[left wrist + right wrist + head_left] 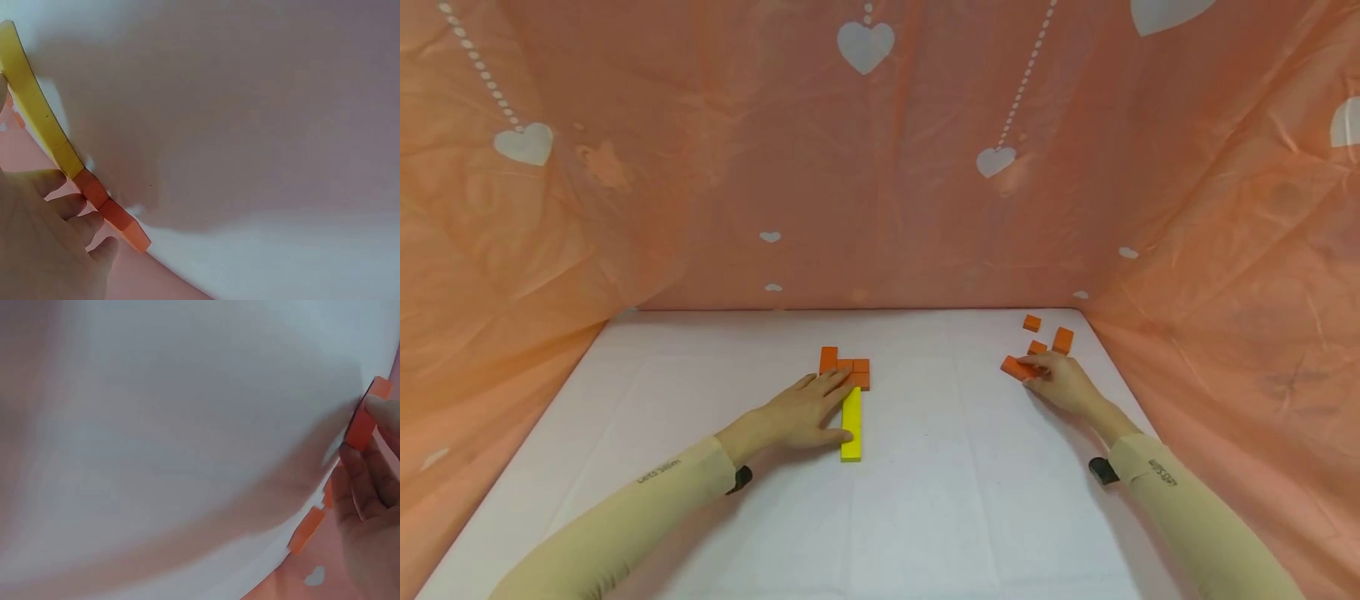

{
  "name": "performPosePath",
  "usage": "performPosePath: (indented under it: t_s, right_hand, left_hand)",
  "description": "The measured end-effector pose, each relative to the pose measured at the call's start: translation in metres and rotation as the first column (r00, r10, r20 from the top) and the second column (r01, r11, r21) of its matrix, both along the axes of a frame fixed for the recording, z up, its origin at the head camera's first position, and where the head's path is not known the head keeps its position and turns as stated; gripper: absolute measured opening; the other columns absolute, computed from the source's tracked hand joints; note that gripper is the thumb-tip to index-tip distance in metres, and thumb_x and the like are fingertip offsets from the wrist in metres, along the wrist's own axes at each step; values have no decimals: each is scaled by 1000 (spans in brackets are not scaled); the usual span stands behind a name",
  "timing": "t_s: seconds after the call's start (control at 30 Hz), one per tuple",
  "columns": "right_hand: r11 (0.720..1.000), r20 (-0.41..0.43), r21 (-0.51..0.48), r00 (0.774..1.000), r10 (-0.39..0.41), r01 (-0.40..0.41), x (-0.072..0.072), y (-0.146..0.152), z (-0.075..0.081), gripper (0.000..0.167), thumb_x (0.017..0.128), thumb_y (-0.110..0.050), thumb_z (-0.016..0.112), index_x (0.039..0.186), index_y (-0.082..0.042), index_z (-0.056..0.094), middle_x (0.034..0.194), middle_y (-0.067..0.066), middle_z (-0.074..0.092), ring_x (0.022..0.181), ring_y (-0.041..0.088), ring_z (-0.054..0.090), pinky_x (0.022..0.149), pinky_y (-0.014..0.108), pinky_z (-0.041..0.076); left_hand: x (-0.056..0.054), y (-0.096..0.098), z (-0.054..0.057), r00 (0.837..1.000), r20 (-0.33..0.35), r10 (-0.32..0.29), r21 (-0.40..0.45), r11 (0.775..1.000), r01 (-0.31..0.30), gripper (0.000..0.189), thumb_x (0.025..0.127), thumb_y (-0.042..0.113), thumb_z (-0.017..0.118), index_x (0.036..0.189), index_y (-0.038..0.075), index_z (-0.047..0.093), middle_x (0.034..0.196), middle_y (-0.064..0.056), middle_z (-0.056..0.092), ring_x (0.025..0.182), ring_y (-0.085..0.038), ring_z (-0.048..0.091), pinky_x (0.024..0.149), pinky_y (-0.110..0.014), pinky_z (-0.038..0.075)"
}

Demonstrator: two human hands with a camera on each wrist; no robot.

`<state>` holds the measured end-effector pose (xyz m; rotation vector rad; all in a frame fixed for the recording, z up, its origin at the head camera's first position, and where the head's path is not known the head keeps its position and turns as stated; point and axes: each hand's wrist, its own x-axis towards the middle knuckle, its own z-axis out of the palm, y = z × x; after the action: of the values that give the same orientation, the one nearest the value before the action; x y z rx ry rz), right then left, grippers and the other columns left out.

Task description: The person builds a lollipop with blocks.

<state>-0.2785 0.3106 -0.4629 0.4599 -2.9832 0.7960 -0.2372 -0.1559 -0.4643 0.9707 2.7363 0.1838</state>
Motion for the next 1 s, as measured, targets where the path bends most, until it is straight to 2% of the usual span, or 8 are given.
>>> performPosePath:
  t_s: [0.1,0.33,0.57,0.77,1.0]
  right_hand:
    - [1000,-3,-28,1000,4,-4,1,-8,1,40,93,-6,75,131,4,69,119,28,69,99,37,65,90,57,56]
    - [998,-3,-67,1000,12,-12,1,-36,3,37,95,-8,75,130,1,70,121,25,71,101,36,68,87,51,59]
    - [993,-17,-109,999,36,-37,-3,-77,3,36,93,-10,77,128,-1,73,117,20,71,92,27,63,79,37,54]
    - [987,-10,-137,996,86,-87,-9,-114,3,37,92,-9,77,128,-2,73,116,19,71,89,24,62,77,34,52]
    - [984,-2,-121,991,131,-130,-15,-155,5,39,92,-12,79,129,-3,73,113,17,71,84,22,59,72,31,50]
  left_hand:
    - [0,0,0,1000,6,7,-9,1000,-7,90,99,63,57,164,7,29,173,-15,17,158,-36,19,127,-55,20]
    - [-1,1,0,1000,3,11,-10,1000,-11,89,98,63,57,163,7,32,172,-15,19,158,-34,21,127,-55,21]
    - [-2,2,-1,1000,-12,18,-29,999,-18,90,98,64,57,163,8,33,172,-14,23,157,-33,25,126,-54,24]
    - [-2,2,0,1000,-1,20,-19,1000,-20,91,97,65,59,163,7,34,171,-15,24,156,-35,26,126,-55,24]
    - [-2,4,1,1000,-13,21,-43,999,-22,90,96,67,58,162,9,36,171,-14,25,157,-32,26,126,-54,25]
